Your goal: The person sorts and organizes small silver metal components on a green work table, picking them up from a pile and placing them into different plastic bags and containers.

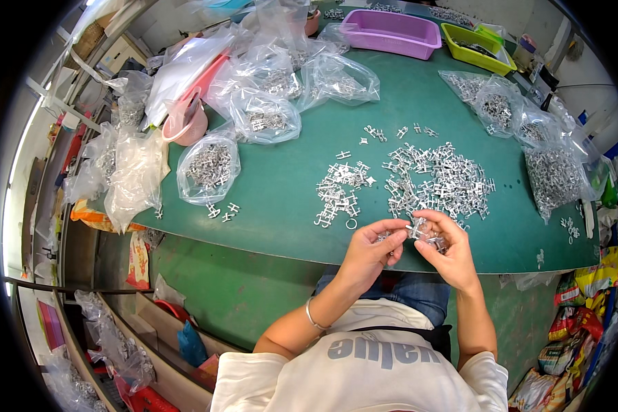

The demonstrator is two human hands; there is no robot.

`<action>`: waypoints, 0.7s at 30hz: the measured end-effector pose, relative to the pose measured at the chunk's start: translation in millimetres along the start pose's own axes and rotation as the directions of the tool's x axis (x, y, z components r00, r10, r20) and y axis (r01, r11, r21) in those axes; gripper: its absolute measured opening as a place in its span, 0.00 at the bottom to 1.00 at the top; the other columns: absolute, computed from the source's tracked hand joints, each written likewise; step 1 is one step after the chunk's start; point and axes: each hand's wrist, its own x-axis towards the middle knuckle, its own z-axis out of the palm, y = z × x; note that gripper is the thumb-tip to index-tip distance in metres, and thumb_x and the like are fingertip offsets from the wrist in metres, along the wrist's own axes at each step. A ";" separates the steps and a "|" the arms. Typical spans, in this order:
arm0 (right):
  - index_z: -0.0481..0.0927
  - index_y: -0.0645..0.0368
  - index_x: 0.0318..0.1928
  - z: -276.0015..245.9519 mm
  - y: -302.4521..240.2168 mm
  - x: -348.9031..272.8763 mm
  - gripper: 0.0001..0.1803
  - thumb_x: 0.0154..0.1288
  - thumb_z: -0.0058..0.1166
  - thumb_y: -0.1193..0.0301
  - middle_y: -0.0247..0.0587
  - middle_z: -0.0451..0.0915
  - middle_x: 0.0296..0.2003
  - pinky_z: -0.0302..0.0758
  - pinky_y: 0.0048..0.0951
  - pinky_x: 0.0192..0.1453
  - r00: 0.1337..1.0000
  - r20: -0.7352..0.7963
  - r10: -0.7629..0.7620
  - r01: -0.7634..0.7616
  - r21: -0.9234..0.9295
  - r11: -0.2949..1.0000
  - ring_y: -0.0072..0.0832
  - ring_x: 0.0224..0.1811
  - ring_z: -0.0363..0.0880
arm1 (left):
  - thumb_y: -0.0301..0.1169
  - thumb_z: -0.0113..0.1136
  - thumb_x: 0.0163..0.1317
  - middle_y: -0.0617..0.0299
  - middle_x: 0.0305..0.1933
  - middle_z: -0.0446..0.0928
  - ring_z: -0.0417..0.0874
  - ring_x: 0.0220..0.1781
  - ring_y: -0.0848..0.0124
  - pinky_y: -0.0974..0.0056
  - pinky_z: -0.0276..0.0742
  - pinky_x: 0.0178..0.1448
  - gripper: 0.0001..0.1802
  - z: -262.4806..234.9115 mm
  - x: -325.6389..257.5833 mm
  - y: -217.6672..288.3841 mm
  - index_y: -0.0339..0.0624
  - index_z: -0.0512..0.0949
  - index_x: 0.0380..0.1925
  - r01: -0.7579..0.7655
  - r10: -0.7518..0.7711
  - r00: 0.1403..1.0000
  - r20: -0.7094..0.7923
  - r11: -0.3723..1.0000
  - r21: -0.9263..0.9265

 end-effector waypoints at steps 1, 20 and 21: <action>0.72 0.60 0.52 0.3 -1.4 1.0 0.22 0.55 0.54 0.83 0.26 0.71 0.31 0.61 0.12 0.28 0.999 0.021 0.030 -0.032 0.062 0.998 0.09 0.27 0.65 | 0.28 0.59 0.59 0.67 0.26 0.73 0.71 0.23 0.81 0.77 0.63 0.25 0.12 -1.9 1.2 -1.8 0.37 0.76 0.43 0.010 -0.010 1.000 0.011 1.000 -0.025; 0.76 0.59 0.49 14.5 4.6 -0.6 0.21 0.51 0.59 0.82 0.28 0.70 0.26 0.59 0.14 0.22 0.976 -0.177 -0.127 0.068 -0.305 0.950 0.10 0.21 0.61 | 0.27 0.58 0.59 0.68 0.28 0.73 0.69 0.25 0.82 0.78 0.60 0.24 0.17 -6.4 4.6 -3.2 0.34 0.74 0.48 -0.001 0.001 1.000 -0.004 1.000 -0.013; 0.76 0.59 0.48 15.0 5.3 -0.5 0.22 0.50 0.59 0.82 0.28 0.71 0.26 0.59 0.14 0.21 0.973 -0.168 -0.159 0.095 -0.337 0.937 0.10 0.21 0.60 | 0.26 0.58 0.59 0.67 0.28 0.73 0.70 0.25 0.83 0.78 0.60 0.24 0.17 -6.6 3.0 -3.0 0.34 0.73 0.49 -0.031 0.031 0.999 0.008 0.998 0.059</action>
